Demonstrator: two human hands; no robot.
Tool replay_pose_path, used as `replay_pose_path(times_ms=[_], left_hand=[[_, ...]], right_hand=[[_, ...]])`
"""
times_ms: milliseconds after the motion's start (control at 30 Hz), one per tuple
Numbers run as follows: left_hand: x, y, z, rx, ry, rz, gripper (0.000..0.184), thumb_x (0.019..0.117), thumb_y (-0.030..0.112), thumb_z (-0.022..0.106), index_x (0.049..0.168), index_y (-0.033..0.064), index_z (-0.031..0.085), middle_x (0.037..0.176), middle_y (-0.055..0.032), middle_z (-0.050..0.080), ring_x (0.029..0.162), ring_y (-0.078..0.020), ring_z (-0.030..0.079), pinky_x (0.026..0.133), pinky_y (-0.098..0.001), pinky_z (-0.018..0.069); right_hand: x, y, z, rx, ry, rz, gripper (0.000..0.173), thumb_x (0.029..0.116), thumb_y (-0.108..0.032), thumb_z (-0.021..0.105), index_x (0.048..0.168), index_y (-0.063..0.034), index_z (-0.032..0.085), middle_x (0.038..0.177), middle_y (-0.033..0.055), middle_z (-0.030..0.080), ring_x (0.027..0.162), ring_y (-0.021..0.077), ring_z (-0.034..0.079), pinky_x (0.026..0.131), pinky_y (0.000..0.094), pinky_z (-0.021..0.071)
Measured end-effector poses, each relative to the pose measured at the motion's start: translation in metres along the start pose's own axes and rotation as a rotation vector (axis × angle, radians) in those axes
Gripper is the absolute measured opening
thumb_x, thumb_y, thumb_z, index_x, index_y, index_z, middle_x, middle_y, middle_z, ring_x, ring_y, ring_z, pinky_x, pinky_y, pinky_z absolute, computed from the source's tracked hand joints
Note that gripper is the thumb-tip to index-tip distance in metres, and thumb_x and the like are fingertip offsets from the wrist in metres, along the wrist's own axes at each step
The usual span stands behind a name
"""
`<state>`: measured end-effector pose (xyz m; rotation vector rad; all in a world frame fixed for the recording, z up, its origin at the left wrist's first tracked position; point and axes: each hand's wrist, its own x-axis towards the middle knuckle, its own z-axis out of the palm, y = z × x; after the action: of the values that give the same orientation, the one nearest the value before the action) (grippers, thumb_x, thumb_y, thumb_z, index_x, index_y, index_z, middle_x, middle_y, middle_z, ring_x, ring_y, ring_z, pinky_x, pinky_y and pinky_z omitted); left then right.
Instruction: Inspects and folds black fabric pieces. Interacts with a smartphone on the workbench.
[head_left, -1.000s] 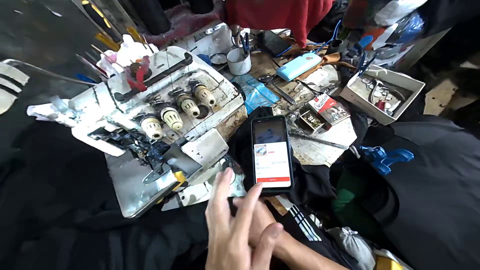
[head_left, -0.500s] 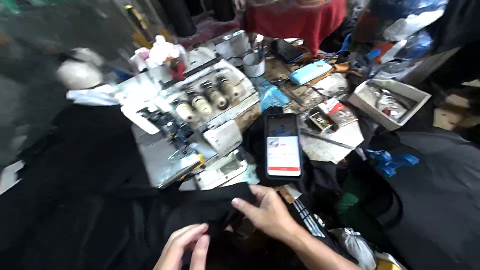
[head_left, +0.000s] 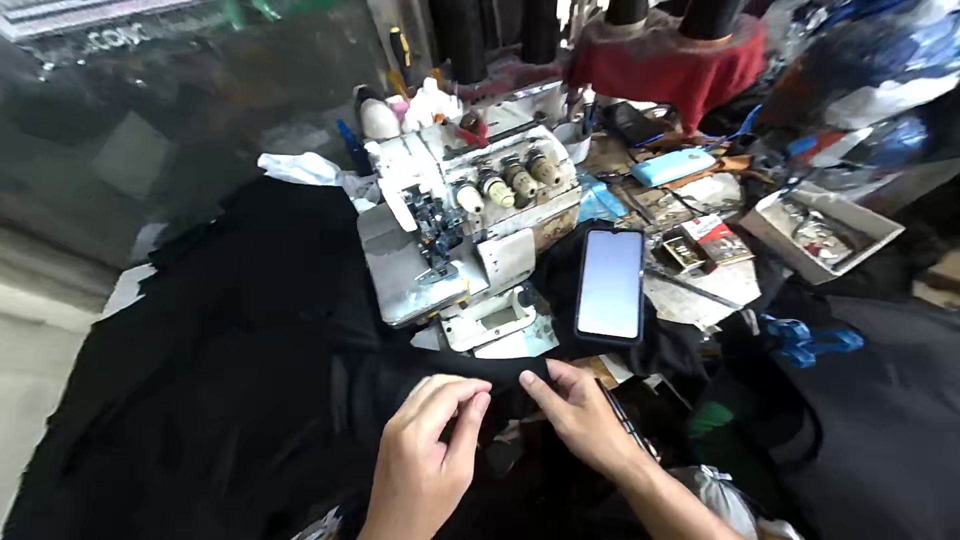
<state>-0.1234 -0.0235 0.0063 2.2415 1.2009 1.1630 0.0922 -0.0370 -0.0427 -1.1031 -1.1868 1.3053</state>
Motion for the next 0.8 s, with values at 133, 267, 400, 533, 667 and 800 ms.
replay_pose_path(times_ms=[133,267,400,533,667,800], left_hand=[[0.029,-0.011,0.02,0.045,-0.255,0.101,0.032,0.1067,0.034,0.048,0.124,0.0254,0.074,0.13,0.0102,0.067,0.128,-0.0104,0.058,0.111,-0.0421,0.0484],[0.039,-0.027,0.018,-0.064,-0.36,0.112,0.031,0.1064,0.041,0.049,0.112,0.0275,0.076,0.109,0.0155,0.073,0.109,-0.0041,0.065,0.104,-0.0431,0.0487],[0.042,-0.028,0.013,-0.143,-0.316,0.054,0.019,0.1016,0.037,0.061,0.108,0.0272,0.076,0.105,0.0132,0.072,0.104,-0.007,0.067,0.094,-0.0372,0.0567],[0.04,-0.024,0.012,-0.166,-0.256,0.004,0.012,0.0989,0.032,0.067,0.105,0.0253,0.076,0.104,0.0123,0.073,0.102,-0.0079,0.068,0.093,-0.0369,0.0581],[0.04,-0.018,0.016,-0.217,-0.19,0.019,0.01,0.0964,0.025,0.072,0.104,0.0209,0.077,0.105,0.0084,0.073,0.101,-0.011,0.07,0.091,-0.0342,0.0614],[0.042,-0.015,0.017,-0.178,-0.204,0.073,0.015,0.0974,0.03,0.07,0.109,0.0241,0.077,0.109,0.0111,0.073,0.106,-0.0098,0.068,0.095,-0.0372,0.0587]], right_hand=[[-0.004,0.0,0.0,-0.202,0.003,-0.234,0.025,0.1026,-0.03,0.064,0.101,-0.0076,0.075,0.1,0.0034,0.069,0.092,0.0142,0.068,0.081,0.033,0.0609],[-0.006,-0.007,-0.002,-0.256,-0.017,-0.299,0.024,0.1011,-0.031,0.067,0.098,-0.0084,0.076,0.1,0.0031,0.067,0.094,0.0124,0.066,0.077,0.0285,0.0596],[-0.003,-0.007,-0.004,-0.231,-0.025,-0.301,0.023,0.1006,-0.03,0.068,0.097,-0.0083,0.075,0.098,0.0015,0.07,0.093,0.0114,0.068,0.08,0.0305,0.0597],[-0.002,-0.008,-0.003,-0.155,-0.062,-0.24,0.02,0.1025,-0.026,0.065,0.103,-0.0081,0.074,0.094,0.0009,0.073,0.084,0.0114,0.071,0.077,0.0315,0.0622],[-0.004,-0.011,-0.008,-0.133,-0.065,-0.241,0.026,0.107,-0.025,0.056,0.1,-0.0058,0.073,0.089,0.0028,0.071,0.08,0.0116,0.068,0.073,0.0297,0.0584],[-0.008,-0.021,-0.005,-0.164,0.008,-0.237,0.031,0.1076,-0.027,0.054,0.094,-0.0076,0.073,0.083,0.0002,0.069,0.076,0.0075,0.065,0.069,0.025,0.0545]])
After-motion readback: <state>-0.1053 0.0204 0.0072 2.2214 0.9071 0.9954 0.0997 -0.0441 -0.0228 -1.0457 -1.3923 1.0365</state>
